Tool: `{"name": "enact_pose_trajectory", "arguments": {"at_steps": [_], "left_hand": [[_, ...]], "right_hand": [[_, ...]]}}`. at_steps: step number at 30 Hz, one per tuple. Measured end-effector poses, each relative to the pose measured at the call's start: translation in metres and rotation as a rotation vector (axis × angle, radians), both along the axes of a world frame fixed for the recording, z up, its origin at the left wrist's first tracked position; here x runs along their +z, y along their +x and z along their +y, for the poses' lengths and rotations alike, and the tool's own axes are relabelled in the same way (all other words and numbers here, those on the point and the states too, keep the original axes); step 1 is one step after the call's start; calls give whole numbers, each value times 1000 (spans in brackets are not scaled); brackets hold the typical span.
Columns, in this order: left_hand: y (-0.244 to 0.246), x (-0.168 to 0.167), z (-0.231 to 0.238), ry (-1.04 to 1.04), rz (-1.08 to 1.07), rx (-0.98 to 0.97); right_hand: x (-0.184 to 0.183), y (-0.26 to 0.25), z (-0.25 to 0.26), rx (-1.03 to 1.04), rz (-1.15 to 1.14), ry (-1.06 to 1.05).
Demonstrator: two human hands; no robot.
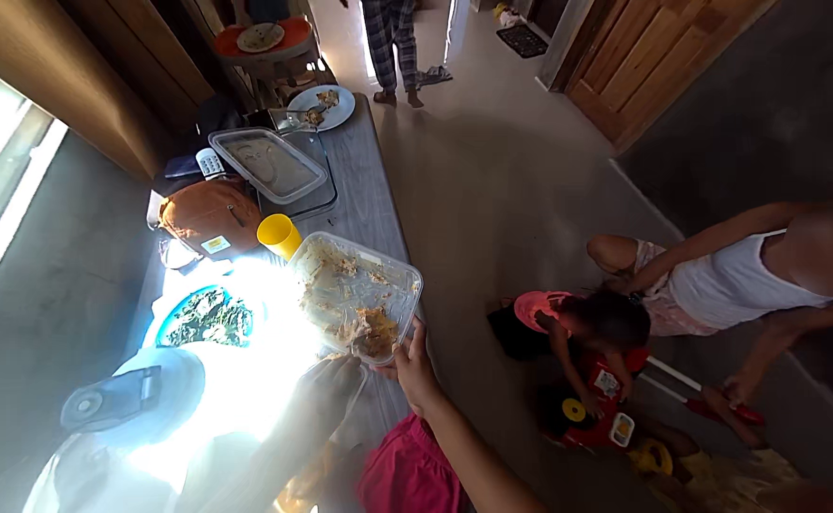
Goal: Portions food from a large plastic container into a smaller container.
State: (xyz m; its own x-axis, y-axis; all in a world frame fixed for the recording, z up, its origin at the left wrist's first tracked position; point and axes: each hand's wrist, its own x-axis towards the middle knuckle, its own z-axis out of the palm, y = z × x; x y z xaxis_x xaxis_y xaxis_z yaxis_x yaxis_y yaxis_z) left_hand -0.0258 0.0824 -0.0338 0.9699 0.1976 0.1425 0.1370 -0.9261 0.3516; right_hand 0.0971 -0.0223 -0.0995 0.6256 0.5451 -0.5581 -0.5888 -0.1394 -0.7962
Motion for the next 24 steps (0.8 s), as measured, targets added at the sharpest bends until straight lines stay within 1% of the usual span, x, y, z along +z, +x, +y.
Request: {"name": "enact_pose_trajectory", "arguments": {"at_steps": [2,5,6,8,10,13,15,16,17,18,20,24], "left_hand": [[7,15,-6,-72,147,41],[10,19,-6,-127,207,69],[9,16,-3,-146,197,77],[6,5,3,-155,108,77],[5,1,9,-175,86,85],[2,-9,14,-232,86,116],[-1,-19,12,-236,42,119],[-7,-31,11,-182,-32,95],[-12,-50,13,-77,-157,57],[-15,-60,13,-12,-231,24],[-19,-60,11,54,-247,1],[-18,-55,11,122,-277,9]], "right_hand": [[0,0,1,-1,-7,12],[0,0,1,15,-16,16],[0,-1,0,24,-18,15],[1,-2,-1,38,-27,13],[-1,-5,-1,56,-65,9],[-6,-8,-2,105,-180,-9],[-8,-6,-3,153,-285,-61],[-9,-6,-3,169,-345,-100],[-10,-8,-3,169,-401,-141],[-12,-10,-3,153,-442,-171],[-15,-13,-2,107,-447,-185],[-11,-8,1,42,-278,-138]]}}
